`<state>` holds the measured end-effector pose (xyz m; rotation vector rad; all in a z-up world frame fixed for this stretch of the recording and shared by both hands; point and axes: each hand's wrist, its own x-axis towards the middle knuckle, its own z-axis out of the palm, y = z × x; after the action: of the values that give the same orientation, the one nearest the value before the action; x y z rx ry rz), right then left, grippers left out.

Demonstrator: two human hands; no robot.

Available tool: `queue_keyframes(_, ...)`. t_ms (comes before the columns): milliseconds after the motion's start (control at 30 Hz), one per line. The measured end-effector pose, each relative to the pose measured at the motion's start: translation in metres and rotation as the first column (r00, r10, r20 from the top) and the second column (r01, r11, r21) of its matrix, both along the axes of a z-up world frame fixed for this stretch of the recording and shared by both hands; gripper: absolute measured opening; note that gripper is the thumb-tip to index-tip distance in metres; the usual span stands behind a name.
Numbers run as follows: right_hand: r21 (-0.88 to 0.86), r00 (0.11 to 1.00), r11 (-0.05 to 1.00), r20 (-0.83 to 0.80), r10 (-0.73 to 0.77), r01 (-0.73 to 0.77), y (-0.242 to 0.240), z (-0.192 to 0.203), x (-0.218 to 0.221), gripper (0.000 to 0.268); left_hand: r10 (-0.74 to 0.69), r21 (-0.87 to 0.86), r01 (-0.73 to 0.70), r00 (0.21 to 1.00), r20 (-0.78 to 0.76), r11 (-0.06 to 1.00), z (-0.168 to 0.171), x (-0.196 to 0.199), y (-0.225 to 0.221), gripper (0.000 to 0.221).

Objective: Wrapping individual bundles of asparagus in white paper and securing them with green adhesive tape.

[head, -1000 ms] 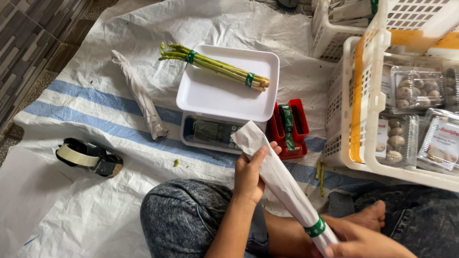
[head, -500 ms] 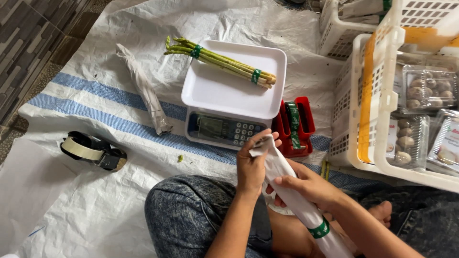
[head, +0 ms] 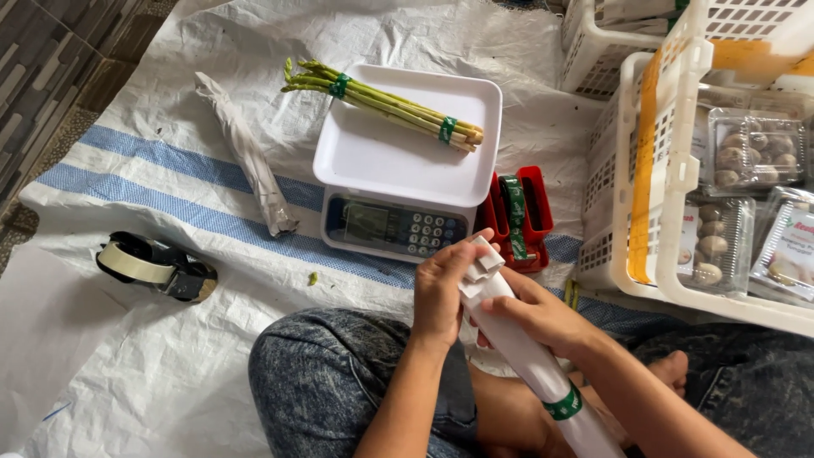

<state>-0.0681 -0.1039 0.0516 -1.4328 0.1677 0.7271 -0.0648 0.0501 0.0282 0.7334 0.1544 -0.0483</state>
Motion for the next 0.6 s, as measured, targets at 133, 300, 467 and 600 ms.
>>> queue_keyframes(133, -0.055, 0.961, 0.981, -0.199, -0.192, 0.184, -0.005, -0.017, 0.010, 0.060, -0.003, 0.131, -0.003, 0.999, 0.048, 0.991, 0.017, -0.003, 0.001, 0.039)
queue_keyframes(300, -0.101, 0.986, 0.983, -0.057, -0.158, 0.152, 0.009, 0.008, 0.020, 0.049, -0.062, 0.074, 0.056, 0.994, 0.085, 0.996, 0.019, -0.002, 0.004, 0.055)
queue_keyframes(467, -0.161, 0.989, 0.980, 0.112, -0.099, 0.116, 0.001, -0.008, 0.023, 0.033, -0.080, -0.074, 0.069, 0.986, -0.150, 0.995, 0.004, -0.007, -0.013, 0.046)
queue_keyframes(600, -0.154, 0.990, 0.979, 0.076, -0.123, 0.133, 0.007, 0.010, 0.020, 0.035, -0.092, -0.010, 0.092, 0.985, -0.144, 0.996, 0.006, -0.009, -0.012, 0.043)
